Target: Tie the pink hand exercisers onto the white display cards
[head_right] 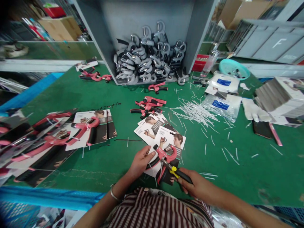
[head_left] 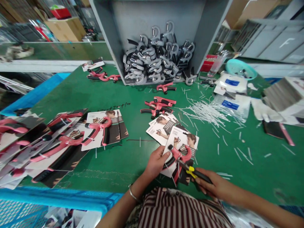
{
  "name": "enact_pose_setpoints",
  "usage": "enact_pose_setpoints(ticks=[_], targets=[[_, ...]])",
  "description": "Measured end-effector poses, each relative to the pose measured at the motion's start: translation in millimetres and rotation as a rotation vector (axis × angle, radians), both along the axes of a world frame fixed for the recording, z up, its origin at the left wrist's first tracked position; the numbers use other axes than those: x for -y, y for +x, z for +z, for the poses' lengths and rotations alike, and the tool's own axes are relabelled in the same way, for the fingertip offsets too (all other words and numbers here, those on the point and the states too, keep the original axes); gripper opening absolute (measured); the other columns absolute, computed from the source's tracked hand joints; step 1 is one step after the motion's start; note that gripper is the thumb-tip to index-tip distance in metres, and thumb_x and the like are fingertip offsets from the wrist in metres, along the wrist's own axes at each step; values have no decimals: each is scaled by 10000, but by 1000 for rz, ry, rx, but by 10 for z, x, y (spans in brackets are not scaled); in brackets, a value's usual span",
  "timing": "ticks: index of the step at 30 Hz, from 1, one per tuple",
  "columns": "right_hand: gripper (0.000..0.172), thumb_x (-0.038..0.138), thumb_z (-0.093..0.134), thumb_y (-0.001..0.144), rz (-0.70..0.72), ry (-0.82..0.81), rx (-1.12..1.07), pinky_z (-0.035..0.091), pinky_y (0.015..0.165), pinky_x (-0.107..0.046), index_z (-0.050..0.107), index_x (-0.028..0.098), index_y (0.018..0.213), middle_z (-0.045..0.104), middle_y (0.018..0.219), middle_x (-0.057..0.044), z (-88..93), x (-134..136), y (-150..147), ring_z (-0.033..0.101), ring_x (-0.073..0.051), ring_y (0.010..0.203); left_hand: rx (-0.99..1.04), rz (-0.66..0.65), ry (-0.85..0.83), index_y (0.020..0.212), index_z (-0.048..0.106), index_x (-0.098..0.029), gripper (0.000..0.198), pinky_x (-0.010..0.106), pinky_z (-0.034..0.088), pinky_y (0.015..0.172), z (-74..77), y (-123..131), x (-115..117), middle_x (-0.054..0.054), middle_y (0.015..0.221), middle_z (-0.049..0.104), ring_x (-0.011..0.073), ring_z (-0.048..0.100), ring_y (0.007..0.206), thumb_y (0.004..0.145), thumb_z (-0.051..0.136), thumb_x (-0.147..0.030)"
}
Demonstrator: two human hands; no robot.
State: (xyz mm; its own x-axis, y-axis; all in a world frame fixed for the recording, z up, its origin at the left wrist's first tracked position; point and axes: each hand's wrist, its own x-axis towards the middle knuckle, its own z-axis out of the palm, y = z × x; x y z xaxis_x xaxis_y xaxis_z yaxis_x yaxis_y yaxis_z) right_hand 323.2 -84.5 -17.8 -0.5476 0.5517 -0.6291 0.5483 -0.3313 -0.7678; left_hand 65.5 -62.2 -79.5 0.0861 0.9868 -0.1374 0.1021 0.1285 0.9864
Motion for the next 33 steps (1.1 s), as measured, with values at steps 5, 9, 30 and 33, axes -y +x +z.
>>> enact_pose_setpoints(ticks=[5, 9, 30, 33], targets=[[446, 600, 527, 885, -60, -231, -128, 341, 417, -181, 521, 190, 1061, 540, 666, 40, -23, 21, 14, 408, -65, 441, 93, 20, -62, 971, 667, -193, 217, 285, 469, 745, 0, -15, -20, 29, 890, 690, 205, 610, 826, 857, 594, -362], [430, 565, 548, 877, -7, 70, -50, 487, 598, -272, 623, 197, 1087, 661, 787, -38, 43, -18, 32, 579, -164, 624, 83, 82, -68, 936, 665, -186, 172, 276, 456, 758, 32, 64, -3, 23, 886, 696, 196, 609, 829, 853, 594, -318], [276, 476, 579, 900, -55, 330, -196, 484, 624, -256, 626, 210, 957, 629, 795, -24, 267, -165, -435, 570, -159, 686, 264, 611, 102, 754, 580, -165, 176, 227, 383, 555, 712, 168, -1251, -43, 620, 527, 109, 468, 552, 811, 643, -320], [348, 510, 533, 918, -179, 188, -326, 468, 519, -237, 622, 217, 1083, 623, 793, -32, 144, -105, -516, 547, -138, 606, 260, 731, 186, 764, 531, -176, 186, 218, 383, 583, 791, -113, -1398, -44, 681, 527, 102, 477, 600, 843, 614, -322]])
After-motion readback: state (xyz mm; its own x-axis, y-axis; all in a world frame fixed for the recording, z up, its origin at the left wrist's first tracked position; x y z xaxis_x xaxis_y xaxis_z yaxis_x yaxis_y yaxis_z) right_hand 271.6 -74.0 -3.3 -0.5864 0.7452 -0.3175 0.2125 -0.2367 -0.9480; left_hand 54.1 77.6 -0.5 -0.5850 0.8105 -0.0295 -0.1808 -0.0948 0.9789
